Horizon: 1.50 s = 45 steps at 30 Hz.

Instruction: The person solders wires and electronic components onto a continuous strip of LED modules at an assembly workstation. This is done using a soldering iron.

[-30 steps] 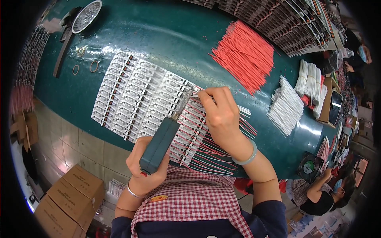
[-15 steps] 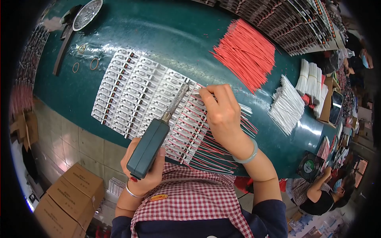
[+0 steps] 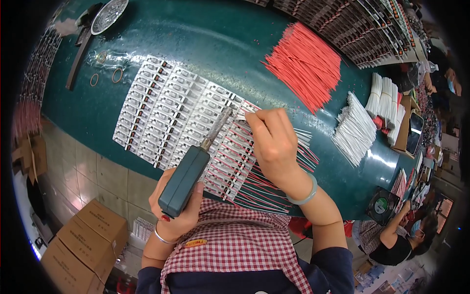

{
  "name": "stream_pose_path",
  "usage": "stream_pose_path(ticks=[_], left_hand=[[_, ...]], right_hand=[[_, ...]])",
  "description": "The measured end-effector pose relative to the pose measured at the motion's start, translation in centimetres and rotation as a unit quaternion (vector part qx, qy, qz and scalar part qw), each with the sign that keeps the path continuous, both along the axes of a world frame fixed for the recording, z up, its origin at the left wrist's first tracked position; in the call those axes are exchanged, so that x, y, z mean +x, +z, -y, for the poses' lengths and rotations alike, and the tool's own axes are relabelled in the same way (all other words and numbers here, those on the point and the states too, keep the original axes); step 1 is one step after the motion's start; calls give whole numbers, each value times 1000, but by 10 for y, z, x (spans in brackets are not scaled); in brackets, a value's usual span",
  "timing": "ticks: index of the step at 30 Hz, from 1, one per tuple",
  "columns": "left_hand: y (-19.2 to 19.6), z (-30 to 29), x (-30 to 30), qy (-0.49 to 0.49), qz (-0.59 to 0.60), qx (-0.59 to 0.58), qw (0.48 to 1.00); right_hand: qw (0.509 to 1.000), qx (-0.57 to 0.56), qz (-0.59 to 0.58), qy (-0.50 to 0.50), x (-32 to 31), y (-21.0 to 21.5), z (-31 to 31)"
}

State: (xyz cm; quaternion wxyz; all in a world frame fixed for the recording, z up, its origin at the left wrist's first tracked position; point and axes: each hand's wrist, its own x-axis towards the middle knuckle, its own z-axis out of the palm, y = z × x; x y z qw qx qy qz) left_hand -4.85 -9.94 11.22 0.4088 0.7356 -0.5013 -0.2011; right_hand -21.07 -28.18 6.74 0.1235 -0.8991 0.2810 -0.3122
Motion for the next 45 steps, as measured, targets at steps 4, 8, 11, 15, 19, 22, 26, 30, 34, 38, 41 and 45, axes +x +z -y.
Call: stream_pose_path(ticks=[4, 8, 11, 15, 19, 22, 26, 30, 34, 38, 41, 45], left_hand=[[-3, -2, -1, 11, -35, 3, 999], [-5, -3, -2, 14, -62, 23, 998], [-2, -1, -1, 4, -60, 22, 998], [-4, 3, -1, -6, -44, -1, 999], [-2, 5, -2, -4, -49, -12, 999], [2, 6, -3, -11, -47, -14, 999], [3, 6, -3, -5, -56, 4, 998], [0, 3, 0, -23, 42, -42, 998], [-5, -7, -1, 23, -37, -31, 999], [-1, -8, 1, 4, -10, -22, 1000], [-1, -11, 1, -1, -8, -8, 1000], [1, -10, -1, 5, -16, -19, 1000]], right_hand=[[1000, 8, -5, 5, 1, 0, 0], [1000, 7, -10, 5, 3, 1, 0], [1000, 13, 0, -4, 3, 5, 0], [1000, 7, -15, 6, 3, 0, 0], [1000, 6, -14, 7, 3, 2, -1], [1000, 4, -16, 6, 3, 2, -1], [1000, 17, -11, -4, 5, 6, -2], [1000, 9, -18, 1, 4, 4, 0], [1000, -2, -27, 4, 3, 2, -1], [1000, -4, -29, 2, 3, 3, -1], [999, 11, -32, 7, 2, 7, -3], [1000, 10, -18, 9, -2, 8, -13]])
